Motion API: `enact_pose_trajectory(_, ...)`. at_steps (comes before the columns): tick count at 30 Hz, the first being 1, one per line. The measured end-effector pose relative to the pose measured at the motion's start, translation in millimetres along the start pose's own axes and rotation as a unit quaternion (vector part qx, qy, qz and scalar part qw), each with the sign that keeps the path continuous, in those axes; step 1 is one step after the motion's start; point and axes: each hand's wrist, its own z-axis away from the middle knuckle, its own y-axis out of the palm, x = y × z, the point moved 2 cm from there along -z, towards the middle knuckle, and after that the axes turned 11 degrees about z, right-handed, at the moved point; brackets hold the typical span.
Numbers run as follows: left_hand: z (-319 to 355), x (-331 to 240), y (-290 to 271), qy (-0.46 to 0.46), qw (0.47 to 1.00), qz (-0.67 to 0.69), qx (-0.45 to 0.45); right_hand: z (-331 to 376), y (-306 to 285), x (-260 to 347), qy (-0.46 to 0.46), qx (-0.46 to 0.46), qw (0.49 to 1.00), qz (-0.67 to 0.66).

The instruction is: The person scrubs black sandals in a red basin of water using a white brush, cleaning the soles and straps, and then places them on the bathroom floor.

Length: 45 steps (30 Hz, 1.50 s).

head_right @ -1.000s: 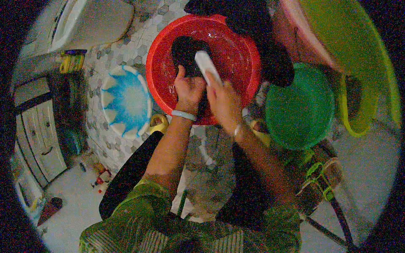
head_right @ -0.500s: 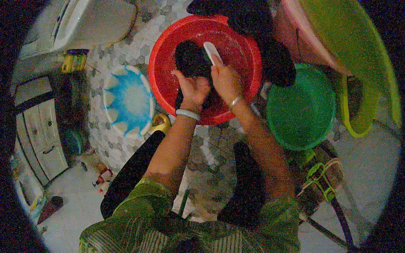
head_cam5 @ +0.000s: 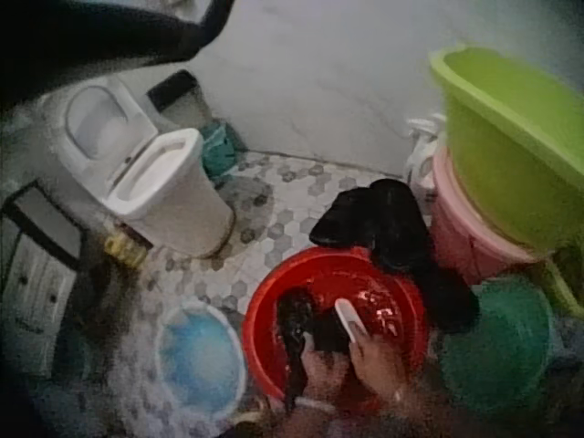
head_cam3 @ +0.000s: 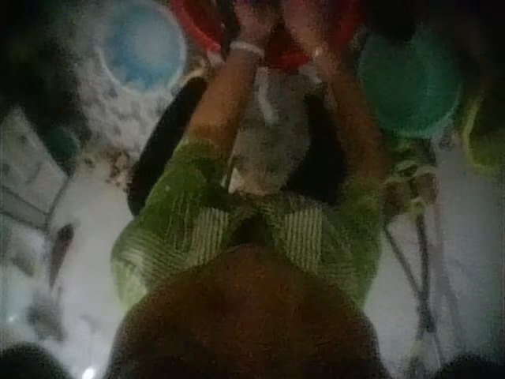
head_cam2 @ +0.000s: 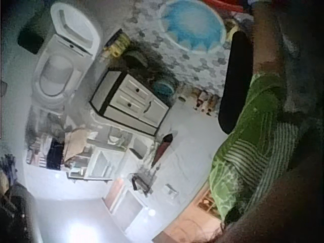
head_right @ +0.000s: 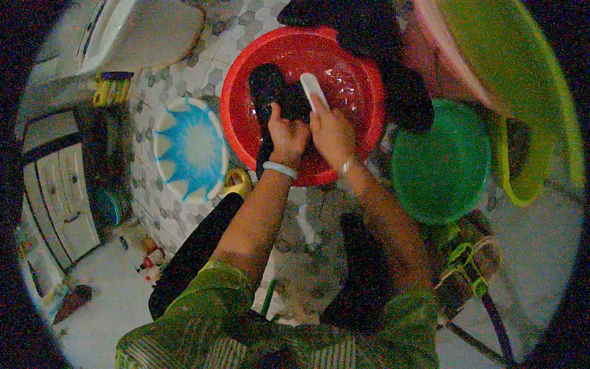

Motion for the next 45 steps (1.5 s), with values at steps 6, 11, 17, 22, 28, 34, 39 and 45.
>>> enact_pose_trajectory(6,30,-11,3,-0.028,0.993,-0.112,0.011,39,-6,19,-0.041,0.012,0.999,-0.009)
enact_pose_trajectory(11,16,7,9,-0.145,0.975,-0.019,0.168,-17,9,-7,0.053,0.075,0.995,-0.039)
enact_pose_trajectory(17,-6,-7,-23,-0.054,0.983,-0.176,-0.023,1,19,-6,0.011,0.039,0.996,0.076)
enact_pose_trajectory(22,-15,14,-19,-0.074,0.979,-0.191,-0.015,-39,40,-53,0.055,0.010,0.998,-0.013)
enact_pose_trajectory(28,18,-18,2,-0.067,0.953,-0.294,-0.022,60,-19,21,-0.066,0.015,0.995,-0.079)
enact_pose_trajectory(34,28,7,31,-0.075,0.947,-0.300,0.088,-5,-13,-27,0.000,0.005,0.996,-0.085)
enact_pose_trajectory(39,22,-22,7,-0.076,0.936,-0.338,0.056,39,-41,36,-0.067,0.028,0.997,-0.036)
enact_pose_trajectory(45,3,-4,-12,-0.122,0.916,-0.374,0.086,7,-43,-2,-0.016,0.059,0.998,-0.035)
